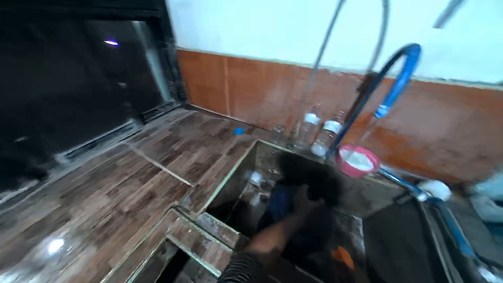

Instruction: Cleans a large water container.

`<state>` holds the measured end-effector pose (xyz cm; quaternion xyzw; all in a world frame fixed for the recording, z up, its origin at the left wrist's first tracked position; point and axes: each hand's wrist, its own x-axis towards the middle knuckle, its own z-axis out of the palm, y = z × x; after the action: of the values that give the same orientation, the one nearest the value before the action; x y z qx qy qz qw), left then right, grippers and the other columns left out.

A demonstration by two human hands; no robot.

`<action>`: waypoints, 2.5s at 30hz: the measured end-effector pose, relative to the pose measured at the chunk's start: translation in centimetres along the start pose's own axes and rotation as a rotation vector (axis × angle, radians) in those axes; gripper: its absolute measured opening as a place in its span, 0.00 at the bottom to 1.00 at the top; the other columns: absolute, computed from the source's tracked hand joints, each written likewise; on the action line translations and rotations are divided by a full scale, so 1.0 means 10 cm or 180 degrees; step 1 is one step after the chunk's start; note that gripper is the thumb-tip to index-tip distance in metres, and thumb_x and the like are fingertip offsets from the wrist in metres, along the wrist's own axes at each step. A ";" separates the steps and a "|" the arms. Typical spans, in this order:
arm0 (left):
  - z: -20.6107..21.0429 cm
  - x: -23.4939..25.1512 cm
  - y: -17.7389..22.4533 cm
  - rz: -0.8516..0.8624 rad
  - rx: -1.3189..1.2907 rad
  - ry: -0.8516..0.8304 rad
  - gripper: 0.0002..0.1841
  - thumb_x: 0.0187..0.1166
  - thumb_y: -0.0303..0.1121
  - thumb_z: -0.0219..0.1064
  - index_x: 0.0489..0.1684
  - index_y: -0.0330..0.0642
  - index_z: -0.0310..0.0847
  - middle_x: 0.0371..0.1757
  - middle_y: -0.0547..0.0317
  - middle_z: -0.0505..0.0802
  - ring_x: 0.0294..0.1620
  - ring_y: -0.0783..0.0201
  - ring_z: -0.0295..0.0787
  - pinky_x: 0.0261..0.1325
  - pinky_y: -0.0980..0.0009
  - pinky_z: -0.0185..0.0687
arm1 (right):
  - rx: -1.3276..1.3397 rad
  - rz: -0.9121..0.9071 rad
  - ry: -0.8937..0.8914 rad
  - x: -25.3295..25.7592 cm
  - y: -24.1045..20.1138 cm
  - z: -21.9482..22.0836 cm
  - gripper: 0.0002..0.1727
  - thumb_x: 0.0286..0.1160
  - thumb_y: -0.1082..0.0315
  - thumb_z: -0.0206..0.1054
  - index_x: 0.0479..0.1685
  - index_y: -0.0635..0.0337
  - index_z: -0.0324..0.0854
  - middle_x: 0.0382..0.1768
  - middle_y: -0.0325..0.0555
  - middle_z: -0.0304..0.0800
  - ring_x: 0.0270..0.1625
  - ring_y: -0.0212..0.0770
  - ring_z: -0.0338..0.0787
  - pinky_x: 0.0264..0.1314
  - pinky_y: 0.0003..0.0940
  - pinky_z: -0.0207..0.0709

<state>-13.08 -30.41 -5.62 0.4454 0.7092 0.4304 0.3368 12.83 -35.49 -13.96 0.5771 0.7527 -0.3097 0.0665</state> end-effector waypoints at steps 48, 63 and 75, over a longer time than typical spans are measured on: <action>-0.42 -0.05 -0.82 0.0588 -0.1689 -0.0240 0.27 0.90 0.40 0.37 0.45 0.41 0.89 0.46 0.62 0.97 0.55 0.68 0.92 0.69 0.68 0.83 | 0.4896 0.0724 0.1004 2.31 -0.59 -1.79 0.35 0.87 0.71 0.55 0.92 0.56 0.46 0.64 0.67 0.78 0.50 0.55 0.90 0.48 0.45 0.88; -0.47 -0.12 -0.65 0.0346 -0.1447 -0.0177 0.25 0.87 0.33 0.37 0.47 0.36 0.86 0.47 0.62 0.95 0.56 0.72 0.88 0.69 0.71 0.80 | 0.4975 0.0797 0.0150 0.50 -1.04 -0.81 0.37 0.80 0.78 0.57 0.90 0.58 0.47 0.53 0.62 0.82 0.41 0.50 0.91 0.40 0.42 0.89; -0.46 -0.13 -0.60 0.0145 -0.1352 -0.0029 0.23 0.89 0.34 0.42 0.57 0.29 0.83 0.61 0.50 0.90 0.66 0.70 0.82 0.76 0.70 0.72 | 0.5005 0.0843 0.0258 0.43 -1.14 -0.73 0.35 0.84 0.75 0.54 0.90 0.58 0.47 0.53 0.64 0.82 0.40 0.51 0.91 0.41 0.43 0.88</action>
<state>-18.60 -34.48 -9.11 0.3823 0.5908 0.5756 0.4165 2.96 -29.61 -5.62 0.5503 0.2408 -0.7182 -0.3512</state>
